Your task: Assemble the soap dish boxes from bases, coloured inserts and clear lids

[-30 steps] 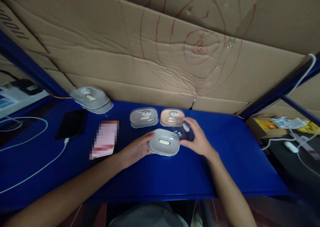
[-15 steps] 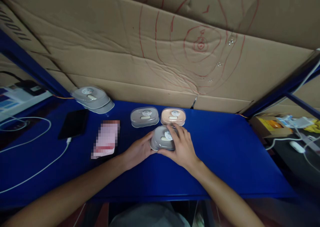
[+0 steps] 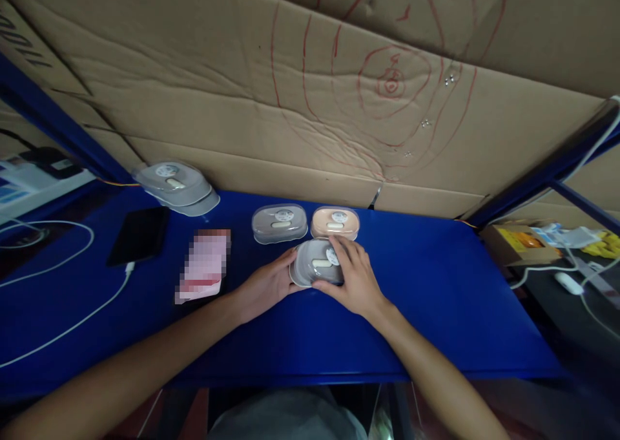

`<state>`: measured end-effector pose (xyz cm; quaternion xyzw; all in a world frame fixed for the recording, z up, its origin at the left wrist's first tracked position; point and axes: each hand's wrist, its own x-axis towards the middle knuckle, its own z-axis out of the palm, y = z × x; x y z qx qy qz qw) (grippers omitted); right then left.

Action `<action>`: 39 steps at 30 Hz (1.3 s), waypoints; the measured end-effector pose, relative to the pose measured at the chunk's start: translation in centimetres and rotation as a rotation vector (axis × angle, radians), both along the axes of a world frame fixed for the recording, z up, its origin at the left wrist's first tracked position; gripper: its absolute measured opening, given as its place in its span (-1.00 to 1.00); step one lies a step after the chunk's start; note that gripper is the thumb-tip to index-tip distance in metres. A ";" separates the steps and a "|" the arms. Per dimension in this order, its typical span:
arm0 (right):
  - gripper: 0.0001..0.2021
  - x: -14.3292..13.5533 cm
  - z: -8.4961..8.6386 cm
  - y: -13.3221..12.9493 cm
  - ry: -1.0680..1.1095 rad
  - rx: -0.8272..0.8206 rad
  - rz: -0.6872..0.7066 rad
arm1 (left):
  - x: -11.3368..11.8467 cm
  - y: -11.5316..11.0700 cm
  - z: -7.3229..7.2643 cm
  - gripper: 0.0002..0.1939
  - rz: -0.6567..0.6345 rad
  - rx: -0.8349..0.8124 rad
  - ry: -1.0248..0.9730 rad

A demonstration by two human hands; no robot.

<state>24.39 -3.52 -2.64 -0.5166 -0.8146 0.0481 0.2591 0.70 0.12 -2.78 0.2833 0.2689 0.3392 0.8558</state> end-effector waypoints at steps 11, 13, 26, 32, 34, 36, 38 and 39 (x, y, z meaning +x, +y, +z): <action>0.06 0.4 -0.3 0.3 -0.019 -0.006 0.063 | -0.2 0.2 0.5 -0.59 0.008 0.026 -0.006; 0.08 0.6 -0.3 0.4 -0.018 -0.003 0.069 | -0.2 0.2 0.5 -0.59 0.011 0.033 -0.001; 0.04 0.7 -0.3 0.4 0.046 -0.073 0.093 | -0.3 0.1 0.7 -0.60 0.012 0.044 0.005; 0.03 0.6 -0.2 0.3 0.104 -0.054 0.132 | -0.4 -0.1 1.0 -0.57 0.009 0.075 0.012; 0.01 0.5 -0.2 0.3 0.096 -0.016 0.129 | -0.4 -0.1 1.0 -0.56 0.010 0.083 0.003; 0.01 0.4 -0.2 0.2 0.064 0.032 0.119 | -0.4 -0.1 1.0 -0.55 0.009 0.083 -0.013; 0.02 0.3 -0.2 0.1 0.012 0.099 0.115 | -0.4 -0.1 0.9 -0.56 0.013 0.083 -0.029; 0.02 0.3 -0.2 0.1 -0.018 0.131 0.116 | -0.4 -0.1 0.8 -0.56 0.016 0.082 -0.034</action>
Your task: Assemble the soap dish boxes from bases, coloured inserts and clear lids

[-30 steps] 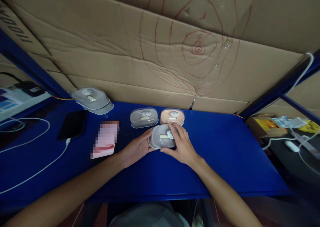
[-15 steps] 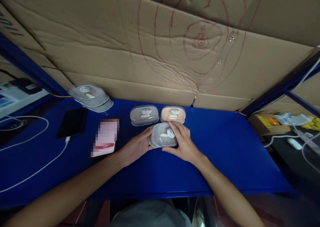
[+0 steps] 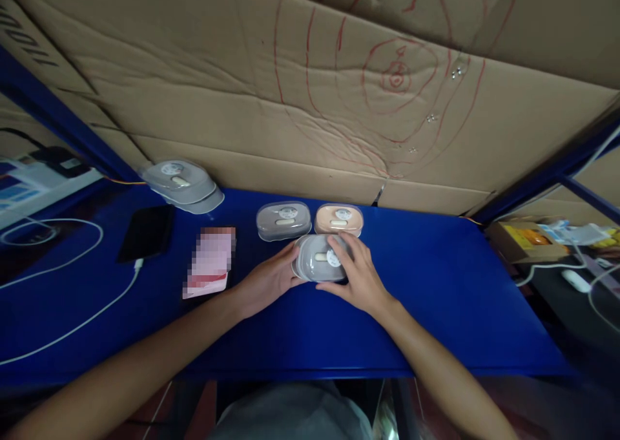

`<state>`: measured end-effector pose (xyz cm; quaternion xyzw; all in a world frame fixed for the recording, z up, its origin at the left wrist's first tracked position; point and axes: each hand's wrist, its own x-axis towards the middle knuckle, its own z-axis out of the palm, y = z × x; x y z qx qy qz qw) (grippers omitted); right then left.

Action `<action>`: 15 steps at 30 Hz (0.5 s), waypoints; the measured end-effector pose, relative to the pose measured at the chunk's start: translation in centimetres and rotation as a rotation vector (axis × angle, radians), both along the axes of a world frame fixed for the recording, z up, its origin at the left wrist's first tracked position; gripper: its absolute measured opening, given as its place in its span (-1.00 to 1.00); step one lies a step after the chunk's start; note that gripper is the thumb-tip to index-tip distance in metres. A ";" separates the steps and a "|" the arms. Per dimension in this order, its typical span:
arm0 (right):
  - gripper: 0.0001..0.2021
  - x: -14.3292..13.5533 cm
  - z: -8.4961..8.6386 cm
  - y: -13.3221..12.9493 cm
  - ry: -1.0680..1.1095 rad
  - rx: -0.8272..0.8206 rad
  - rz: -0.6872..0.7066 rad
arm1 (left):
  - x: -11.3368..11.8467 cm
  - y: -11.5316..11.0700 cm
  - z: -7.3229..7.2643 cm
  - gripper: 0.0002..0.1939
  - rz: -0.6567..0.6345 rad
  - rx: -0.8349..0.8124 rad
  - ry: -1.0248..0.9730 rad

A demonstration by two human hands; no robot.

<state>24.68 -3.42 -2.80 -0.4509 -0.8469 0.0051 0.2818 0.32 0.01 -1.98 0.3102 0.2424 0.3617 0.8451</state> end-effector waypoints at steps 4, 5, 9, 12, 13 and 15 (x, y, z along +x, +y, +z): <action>0.03 -0.2 -0.1 -0.1 -0.033 0.028 -0.023 | 0.1 -0.1 -0.2 -0.58 0.004 -0.013 0.003; 0.04 -0.3 -0.1 -0.1 -0.025 0.013 -0.032 | 0.1 0.0 -0.3 -0.58 0.003 -0.015 0.008; 0.03 -0.1 -0.2 0.1 -0.008 -0.027 -0.018 | 0.1 0.1 -0.4 -0.60 -0.003 -0.030 0.013; 0.02 0.1 -0.2 0.3 0.005 -0.044 0.004 | 0.1 0.1 -0.3 -0.62 0.002 -0.049 0.030; 0.02 0.2 -0.1 0.3 0.007 -0.052 0.008 | 0.1 0.1 -0.3 -0.62 0.001 -0.052 0.036; 0.02 0.3 0.0 0.3 0.008 -0.069 0.014 | 0.0 0.1 -0.2 -0.62 -0.006 -0.055 0.042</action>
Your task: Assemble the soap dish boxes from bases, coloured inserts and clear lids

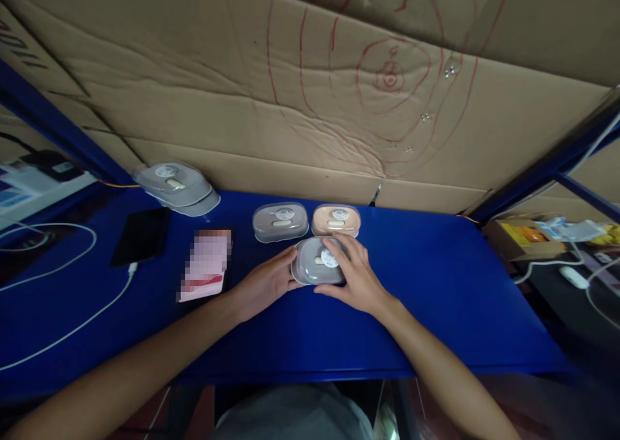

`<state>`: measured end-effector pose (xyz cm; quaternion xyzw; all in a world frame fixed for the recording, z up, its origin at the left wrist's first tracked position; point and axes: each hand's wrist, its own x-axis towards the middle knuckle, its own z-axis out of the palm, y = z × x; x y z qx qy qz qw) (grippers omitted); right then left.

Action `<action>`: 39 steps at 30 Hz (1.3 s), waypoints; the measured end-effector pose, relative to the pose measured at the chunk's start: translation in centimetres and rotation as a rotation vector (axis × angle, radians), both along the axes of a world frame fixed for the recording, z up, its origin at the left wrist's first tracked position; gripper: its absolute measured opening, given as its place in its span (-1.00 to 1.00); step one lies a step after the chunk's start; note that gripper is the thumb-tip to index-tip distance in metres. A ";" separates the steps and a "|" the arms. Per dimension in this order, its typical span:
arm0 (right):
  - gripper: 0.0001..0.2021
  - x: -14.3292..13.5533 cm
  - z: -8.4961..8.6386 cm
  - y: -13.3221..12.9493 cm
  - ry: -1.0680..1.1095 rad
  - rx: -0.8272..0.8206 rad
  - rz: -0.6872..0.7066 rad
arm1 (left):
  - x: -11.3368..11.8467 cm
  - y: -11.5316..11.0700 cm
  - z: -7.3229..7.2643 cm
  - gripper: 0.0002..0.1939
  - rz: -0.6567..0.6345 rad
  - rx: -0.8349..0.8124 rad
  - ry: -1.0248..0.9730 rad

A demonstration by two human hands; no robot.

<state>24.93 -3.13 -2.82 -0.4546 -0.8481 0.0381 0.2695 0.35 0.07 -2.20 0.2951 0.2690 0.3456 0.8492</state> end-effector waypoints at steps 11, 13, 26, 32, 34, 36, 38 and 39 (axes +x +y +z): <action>0.00 0.2 0.5 0.1 -0.005 -0.055 0.025 | 0.1 0.0 -0.1 -0.60 -0.002 0.002 0.009; 0.00 0.2 0.5 0.1 -0.004 -0.048 0.028 | 0.2 0.0 -0.1 -0.59 -0.006 0.012 0.010; -0.01 0.4 0.7 0.0 -0.007 -0.064 0.029 | 0.1 0.0 -0.2 -0.61 -0.015 0.034 0.022; 0.00 0.3 0.5 0.1 0.001 -0.066 0.030 | 0.1 0.1 -0.3 -0.57 -0.016 0.045 0.025; 0.00 0.4 0.5 0.1 0.000 -0.067 0.026 | 0.1 0.1 -0.3 -0.56 -0.023 0.042 0.029; 0.00 0.4 0.6 0.0 -0.001 -0.064 0.023 | 0.1 0.0 -0.3 -0.57 -0.023 0.043 0.026; 0.01 0.4 0.7 -0.1 0.008 -0.055 0.023 | 0.2 0.0 -0.3 -0.60 -0.006 0.044 0.023; 0.01 0.3 0.7 -0.1 0.015 -0.050 0.022 | 0.2 0.0 -0.2 -0.62 0.007 0.041 0.024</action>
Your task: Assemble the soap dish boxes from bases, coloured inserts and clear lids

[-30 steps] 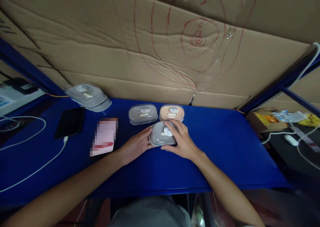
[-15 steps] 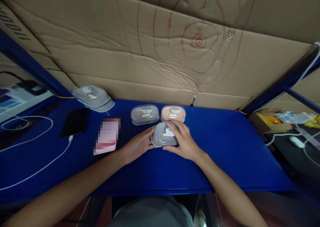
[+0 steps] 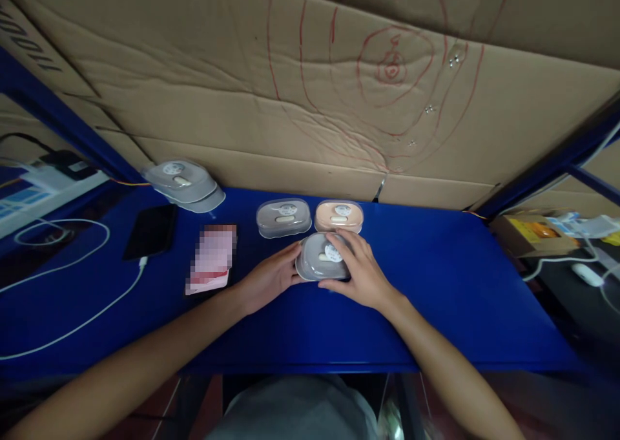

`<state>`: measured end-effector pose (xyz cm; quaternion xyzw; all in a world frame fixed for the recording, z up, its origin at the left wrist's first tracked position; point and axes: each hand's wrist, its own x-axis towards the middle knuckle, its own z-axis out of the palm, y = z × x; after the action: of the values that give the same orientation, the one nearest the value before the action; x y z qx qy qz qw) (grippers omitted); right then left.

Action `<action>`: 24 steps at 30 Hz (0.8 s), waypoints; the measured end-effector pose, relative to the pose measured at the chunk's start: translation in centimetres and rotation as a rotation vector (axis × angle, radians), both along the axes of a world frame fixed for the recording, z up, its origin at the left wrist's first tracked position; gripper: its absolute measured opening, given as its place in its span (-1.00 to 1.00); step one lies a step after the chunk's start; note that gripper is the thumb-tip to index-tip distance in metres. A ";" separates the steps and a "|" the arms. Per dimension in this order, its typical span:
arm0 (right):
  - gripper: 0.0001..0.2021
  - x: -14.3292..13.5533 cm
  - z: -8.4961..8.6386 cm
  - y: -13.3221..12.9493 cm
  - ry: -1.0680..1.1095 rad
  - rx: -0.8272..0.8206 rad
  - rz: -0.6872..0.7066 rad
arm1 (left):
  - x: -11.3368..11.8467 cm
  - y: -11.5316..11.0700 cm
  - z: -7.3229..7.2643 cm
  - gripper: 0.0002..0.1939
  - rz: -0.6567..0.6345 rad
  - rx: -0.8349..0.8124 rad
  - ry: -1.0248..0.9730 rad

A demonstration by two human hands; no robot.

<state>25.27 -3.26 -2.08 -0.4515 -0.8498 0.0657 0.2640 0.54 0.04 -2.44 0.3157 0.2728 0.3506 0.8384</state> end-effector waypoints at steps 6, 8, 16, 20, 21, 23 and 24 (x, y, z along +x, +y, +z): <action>0.04 0.0 -0.3 0.2 0.001 -0.011 -0.009 | 0.1 -0.1 0.0 -0.69 0.052 -0.038 -0.004; 0.04 0.0 -0.6 0.3 -0.006 -0.014 0.017 | 0.1 -0.2 -0.1 -0.68 0.051 -0.038 -0.023; 0.00 1.9 0.5 0.5 -0.013 -0.081 0.050 | -0.4 0.0 0.4 -0.60 0.172 0.410 0.425; -0.04 4.0 1.2 0.7 -0.108 -0.126 -0.042 | -1.4 0.5 1.7 -0.70 0.296 0.733 0.632; -0.04 4.4 1.2 0.8 -0.124 -0.137 -0.052 | -1.7 0.7 2.0 -0.72 0.316 0.804 0.672; -0.03 4.9 1.1 0.9 -0.143 -0.148 -0.057 | -2.4 1.3 2.5 -0.70 0.370 0.938 0.765; -0.03 5.0 1.2 0.9 -0.145 -0.151 -0.061 | -2.7 1.7 2.6 -0.67 0.396 0.995 0.813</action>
<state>30.30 -2.36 -0.92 -0.4995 -0.8450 0.0885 0.1690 -2.21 1.73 0.15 0.7154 0.4256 0.4348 0.3436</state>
